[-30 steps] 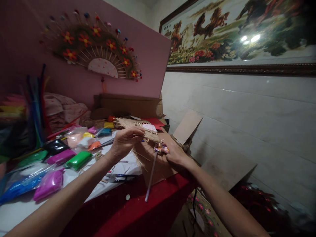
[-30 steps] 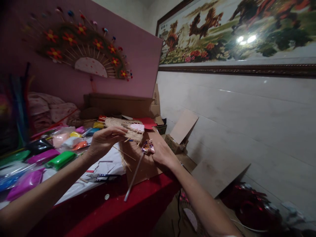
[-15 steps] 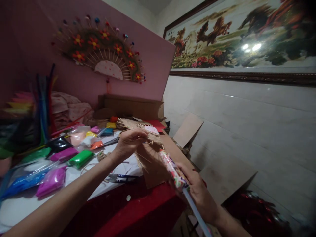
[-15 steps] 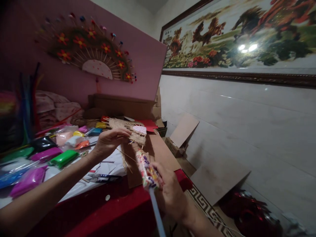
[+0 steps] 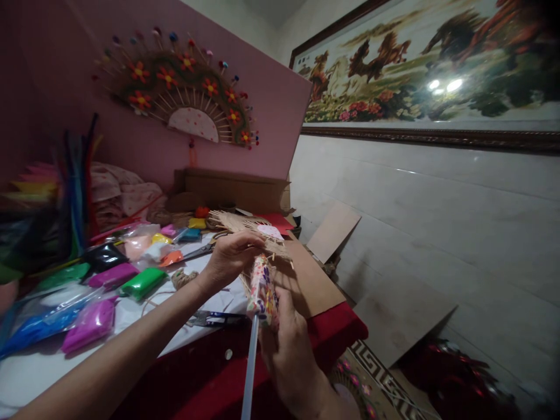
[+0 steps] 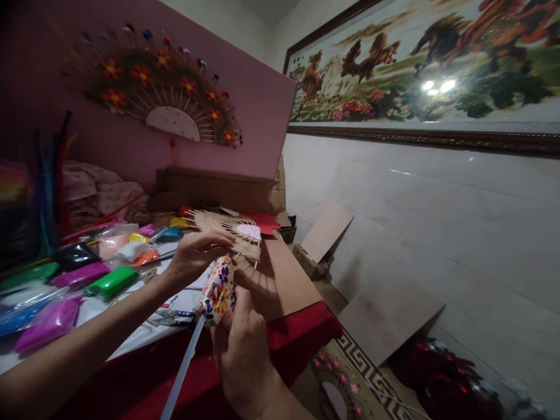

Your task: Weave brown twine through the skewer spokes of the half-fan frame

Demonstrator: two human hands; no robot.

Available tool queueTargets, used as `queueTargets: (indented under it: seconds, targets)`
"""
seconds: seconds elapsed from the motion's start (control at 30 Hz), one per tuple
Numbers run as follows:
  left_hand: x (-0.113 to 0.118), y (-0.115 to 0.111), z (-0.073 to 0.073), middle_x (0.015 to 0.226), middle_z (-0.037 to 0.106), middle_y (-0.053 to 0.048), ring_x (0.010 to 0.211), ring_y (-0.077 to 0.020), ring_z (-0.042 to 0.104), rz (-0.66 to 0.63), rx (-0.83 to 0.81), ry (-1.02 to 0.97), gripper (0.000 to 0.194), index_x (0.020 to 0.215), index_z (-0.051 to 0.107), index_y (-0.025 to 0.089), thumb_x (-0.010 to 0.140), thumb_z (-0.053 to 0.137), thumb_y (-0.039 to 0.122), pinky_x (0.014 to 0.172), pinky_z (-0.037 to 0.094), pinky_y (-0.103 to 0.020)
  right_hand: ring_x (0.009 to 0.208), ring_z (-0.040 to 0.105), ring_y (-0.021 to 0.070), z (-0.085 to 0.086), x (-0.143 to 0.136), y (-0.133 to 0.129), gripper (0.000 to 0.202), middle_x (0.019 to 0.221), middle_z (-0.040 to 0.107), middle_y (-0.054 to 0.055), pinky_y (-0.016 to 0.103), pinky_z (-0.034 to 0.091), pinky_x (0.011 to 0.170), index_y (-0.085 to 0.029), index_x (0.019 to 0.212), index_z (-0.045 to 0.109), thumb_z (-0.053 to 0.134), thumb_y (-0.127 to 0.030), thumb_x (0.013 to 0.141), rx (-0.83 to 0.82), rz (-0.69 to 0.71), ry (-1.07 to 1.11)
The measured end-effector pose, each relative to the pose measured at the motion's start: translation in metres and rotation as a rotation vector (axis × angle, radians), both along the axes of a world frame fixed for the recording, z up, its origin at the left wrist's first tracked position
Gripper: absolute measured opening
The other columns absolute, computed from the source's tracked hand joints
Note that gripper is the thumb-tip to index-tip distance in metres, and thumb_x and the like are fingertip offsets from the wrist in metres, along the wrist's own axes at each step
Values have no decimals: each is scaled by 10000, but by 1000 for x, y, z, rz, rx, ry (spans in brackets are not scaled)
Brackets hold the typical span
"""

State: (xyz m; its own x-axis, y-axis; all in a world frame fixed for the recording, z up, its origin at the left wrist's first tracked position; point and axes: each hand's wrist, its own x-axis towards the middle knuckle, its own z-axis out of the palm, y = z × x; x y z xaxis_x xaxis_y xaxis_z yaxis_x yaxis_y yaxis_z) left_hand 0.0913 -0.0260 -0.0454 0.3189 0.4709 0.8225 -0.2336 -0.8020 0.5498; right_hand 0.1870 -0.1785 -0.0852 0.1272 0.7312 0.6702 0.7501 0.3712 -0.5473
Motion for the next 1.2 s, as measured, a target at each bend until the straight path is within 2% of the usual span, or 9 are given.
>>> queueTargets:
  seconds: [0.27,0.63,0.83,1.2]
  targets:
    - [0,0,1,850,694,-78,811,-162,642,14,32,22,62,772,671,154,757,616,131,745,502,-285,750,666,247,-7,-7,8,373,910,666,131,345,520,595,-124,1122,444,375,-398,880,42,-127,-52]
    - [-1,-1,2,816,690,-71,785,-155,642,16,49,11,81,764,675,153,757,606,111,717,502,-266,688,667,250,-11,-8,15,385,840,672,133,352,508,554,-88,1103,452,360,-385,875,40,-139,-48]
    - [-1,-1,2,811,690,-64,785,-157,643,17,45,13,74,765,675,158,749,614,119,718,509,-271,677,663,241,-11,-9,16,328,820,670,122,351,511,557,-109,1043,476,382,-372,871,10,-151,-28]
    - [-1,0,2,805,686,-64,780,-155,642,36,56,24,81,766,678,158,750,614,110,711,501,-271,674,664,234,-13,-8,15,344,818,671,116,334,507,546,-115,1059,474,372,-391,880,38,-162,-46]
